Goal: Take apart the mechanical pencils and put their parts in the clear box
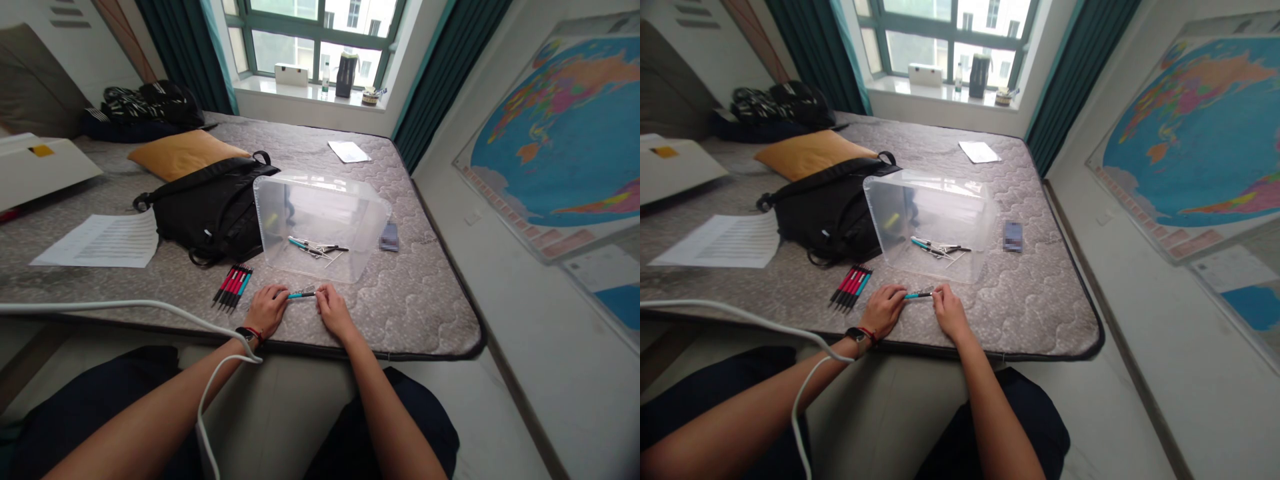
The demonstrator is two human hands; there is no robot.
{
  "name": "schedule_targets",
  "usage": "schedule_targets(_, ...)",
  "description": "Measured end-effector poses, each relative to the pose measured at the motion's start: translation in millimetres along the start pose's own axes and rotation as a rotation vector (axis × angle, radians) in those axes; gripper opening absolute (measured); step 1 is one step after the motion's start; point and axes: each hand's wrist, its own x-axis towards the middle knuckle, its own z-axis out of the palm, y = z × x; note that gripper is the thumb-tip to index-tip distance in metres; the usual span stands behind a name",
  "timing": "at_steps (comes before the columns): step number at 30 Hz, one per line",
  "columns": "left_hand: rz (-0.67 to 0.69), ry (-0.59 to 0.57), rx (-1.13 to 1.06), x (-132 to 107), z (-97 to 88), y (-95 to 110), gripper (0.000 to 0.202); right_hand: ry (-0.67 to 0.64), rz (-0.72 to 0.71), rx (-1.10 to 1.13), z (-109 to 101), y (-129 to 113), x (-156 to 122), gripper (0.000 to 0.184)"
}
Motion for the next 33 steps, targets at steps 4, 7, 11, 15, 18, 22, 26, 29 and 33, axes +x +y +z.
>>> schedule_targets(4, 0.000, 0.003, -0.013, 0.4, -0.8, 0.2, 0.022, -0.051, -0.102, -0.081, -4.1, -2.1, -0.6, 0.019)
schedule_targets(7, 0.000, 0.014, -0.022, 0.3, -0.2, -0.3, 0.022, -0.040, -0.105, -0.137, -2.7, -3.0, -1.4, 0.021)
schedule_targets(11, 0.005, 0.021, -0.021, -0.1, 0.8, -0.7, 0.023, 0.005, -0.030, -0.200, 2.3, -1.7, -0.7, 0.022)
schedule_targets(15, 0.012, 0.025, -0.020, -0.4, 1.1, -0.7, 0.024, 0.024, -0.004, -0.201, 4.3, 1.2, 1.3, 0.022)
schedule_targets(18, 0.019, 0.021, -0.017, -0.6, 0.8, -0.6, 0.024, -0.019, 0.044, -0.133, 3.5, 2.8, 2.8, 0.023)
schedule_targets(22, 0.031, 0.016, -0.017, -0.8, 0.0, -0.8, 0.024, -0.056, 0.107, -0.055, 3.1, 4.9, 4.5, 0.026)
schedule_targets(26, 0.033, 0.010, -0.009, -0.9, 0.1, -1.6, 0.024, -0.083, 0.148, 0.018, 5.0, 9.2, 5.4, 0.027)
schedule_targets(29, 0.034, 0.007, -0.001, -0.6, 0.2, -1.3, 0.023, -0.114, 0.214, 0.151, 7.5, 12.4, 5.3, 0.028)
schedule_targets(33, 0.028, 0.006, 0.003, 0.1, -1.1, 0.5, 0.024, -0.115, 0.266, 0.270, 9.6, 12.7, 5.2, 0.026)
